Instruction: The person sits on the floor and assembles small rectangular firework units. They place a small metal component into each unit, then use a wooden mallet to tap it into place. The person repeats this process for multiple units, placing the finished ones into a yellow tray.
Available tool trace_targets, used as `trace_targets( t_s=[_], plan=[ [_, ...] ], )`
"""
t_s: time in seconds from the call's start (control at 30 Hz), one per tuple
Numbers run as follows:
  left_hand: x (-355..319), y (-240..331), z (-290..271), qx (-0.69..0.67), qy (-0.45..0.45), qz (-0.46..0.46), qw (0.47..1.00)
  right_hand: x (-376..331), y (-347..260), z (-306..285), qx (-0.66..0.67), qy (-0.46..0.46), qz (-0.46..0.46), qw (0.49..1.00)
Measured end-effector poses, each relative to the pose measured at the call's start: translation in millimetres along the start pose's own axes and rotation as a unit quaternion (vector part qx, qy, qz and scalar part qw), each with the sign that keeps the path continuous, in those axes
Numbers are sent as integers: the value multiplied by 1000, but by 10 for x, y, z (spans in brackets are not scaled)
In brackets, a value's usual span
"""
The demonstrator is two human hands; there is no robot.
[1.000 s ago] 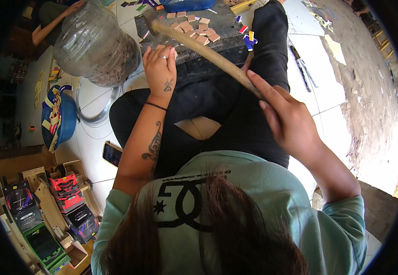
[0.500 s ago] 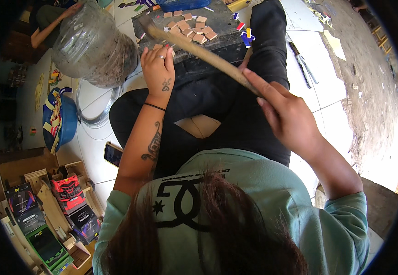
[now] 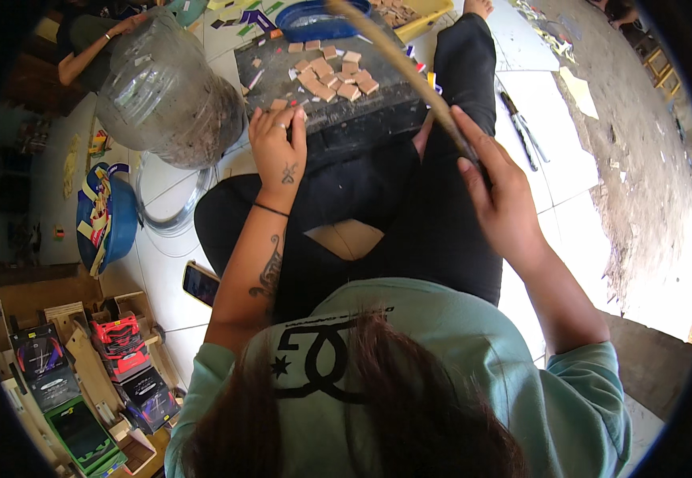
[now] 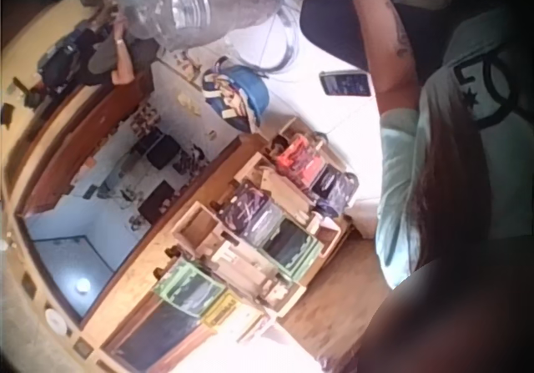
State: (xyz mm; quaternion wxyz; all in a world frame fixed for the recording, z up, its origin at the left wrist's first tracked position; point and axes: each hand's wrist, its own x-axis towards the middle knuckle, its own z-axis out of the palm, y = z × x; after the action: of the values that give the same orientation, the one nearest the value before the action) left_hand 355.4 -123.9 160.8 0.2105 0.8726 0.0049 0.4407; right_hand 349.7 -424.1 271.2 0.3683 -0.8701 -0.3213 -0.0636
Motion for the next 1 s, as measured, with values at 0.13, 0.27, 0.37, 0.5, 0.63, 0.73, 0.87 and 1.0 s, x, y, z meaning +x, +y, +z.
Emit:
trace_targets(
  t_s=[0.13,0.27,0.37,0.5,0.63,0.73,0.87,1.0],
  plan=[
    [11,35,-50,-5,-17,-18,1000,136,309,116,23,-21,136,990],
    [81,43,-186,-123,-77,-168,975,296,516,435,40,-41,168,984],
    [155,24,-288,-247,-46,-226,941,323,512,585,30,-63,146,987],
    [277,-67,-360,-339,-111,-335,872,300,342,695,59,-98,89,989],
    [387,-127,-381,-457,-111,-323,822,270,146,772,53,-145,114,981],
    [434,-127,-407,-494,-134,-374,773,347,73,714,-17,-101,76,992],
    [471,-69,-402,-574,-118,-356,728,695,54,512,-23,15,-16,999],
    [414,174,-366,-614,-156,-343,694,1152,19,613,278,-144,36,949]
  ],
)
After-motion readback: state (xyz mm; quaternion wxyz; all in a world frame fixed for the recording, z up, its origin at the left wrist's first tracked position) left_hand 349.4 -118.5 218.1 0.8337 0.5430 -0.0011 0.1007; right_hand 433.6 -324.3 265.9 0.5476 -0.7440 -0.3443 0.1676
